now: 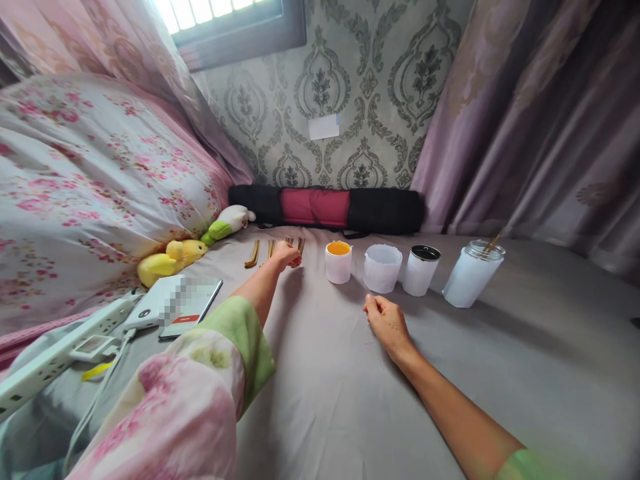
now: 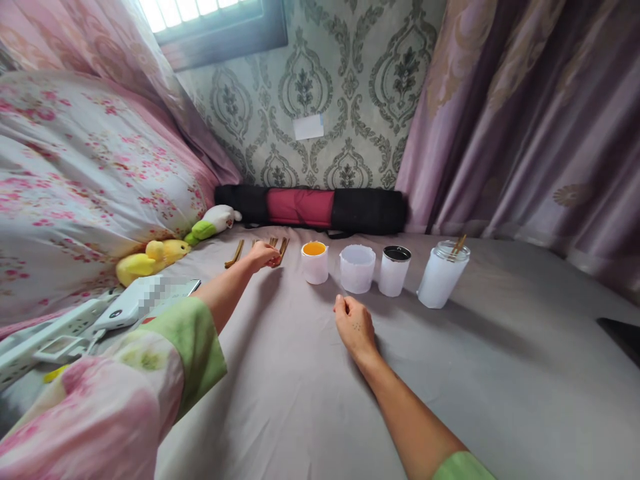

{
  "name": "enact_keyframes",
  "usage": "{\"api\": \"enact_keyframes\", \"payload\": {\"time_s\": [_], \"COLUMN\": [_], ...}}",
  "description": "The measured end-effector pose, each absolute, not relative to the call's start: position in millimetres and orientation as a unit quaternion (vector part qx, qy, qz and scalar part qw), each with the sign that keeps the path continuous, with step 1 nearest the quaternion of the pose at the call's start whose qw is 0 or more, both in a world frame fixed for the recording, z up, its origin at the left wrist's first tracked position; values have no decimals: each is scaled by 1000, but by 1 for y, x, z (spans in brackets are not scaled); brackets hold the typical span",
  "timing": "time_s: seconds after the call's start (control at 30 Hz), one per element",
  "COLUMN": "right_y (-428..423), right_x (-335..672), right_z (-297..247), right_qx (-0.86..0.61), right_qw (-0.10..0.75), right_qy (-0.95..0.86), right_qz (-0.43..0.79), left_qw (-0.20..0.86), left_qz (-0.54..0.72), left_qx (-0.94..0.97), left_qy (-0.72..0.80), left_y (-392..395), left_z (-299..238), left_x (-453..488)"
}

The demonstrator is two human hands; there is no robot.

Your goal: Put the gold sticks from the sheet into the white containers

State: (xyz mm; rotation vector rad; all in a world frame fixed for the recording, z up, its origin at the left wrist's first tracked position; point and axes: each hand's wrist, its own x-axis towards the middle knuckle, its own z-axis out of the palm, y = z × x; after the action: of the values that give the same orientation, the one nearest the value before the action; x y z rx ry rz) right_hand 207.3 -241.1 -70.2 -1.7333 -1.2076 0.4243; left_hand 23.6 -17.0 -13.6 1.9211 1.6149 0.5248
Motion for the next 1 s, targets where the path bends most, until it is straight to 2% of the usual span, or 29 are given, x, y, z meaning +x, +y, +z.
{"api": "enact_keyframes", "payload": {"time_s": [0.2, 0.4, 0.6, 1.0], "right_y": [-241, -243, -242, -243], "right_x": [207, 207, 207, 207], "right_z": [-69, -65, -67, -67], "right_qx": [-713, -715, -714, -712], "right_qw": [465, 458, 459, 459], "right_qy": [-495, -499, -501, -507], "right_qz": [174, 173, 170, 161], "left_qw": [456, 559, 616, 661], "left_qz": [311, 365, 378, 389], "left_qx": [605, 526, 487, 462], "left_qy": [574, 527, 491, 446], "left_y": [-35, -50, -57, -66], "left_z": [-20, -31, -37, -45], "left_x": [25, 22, 20, 17]}}
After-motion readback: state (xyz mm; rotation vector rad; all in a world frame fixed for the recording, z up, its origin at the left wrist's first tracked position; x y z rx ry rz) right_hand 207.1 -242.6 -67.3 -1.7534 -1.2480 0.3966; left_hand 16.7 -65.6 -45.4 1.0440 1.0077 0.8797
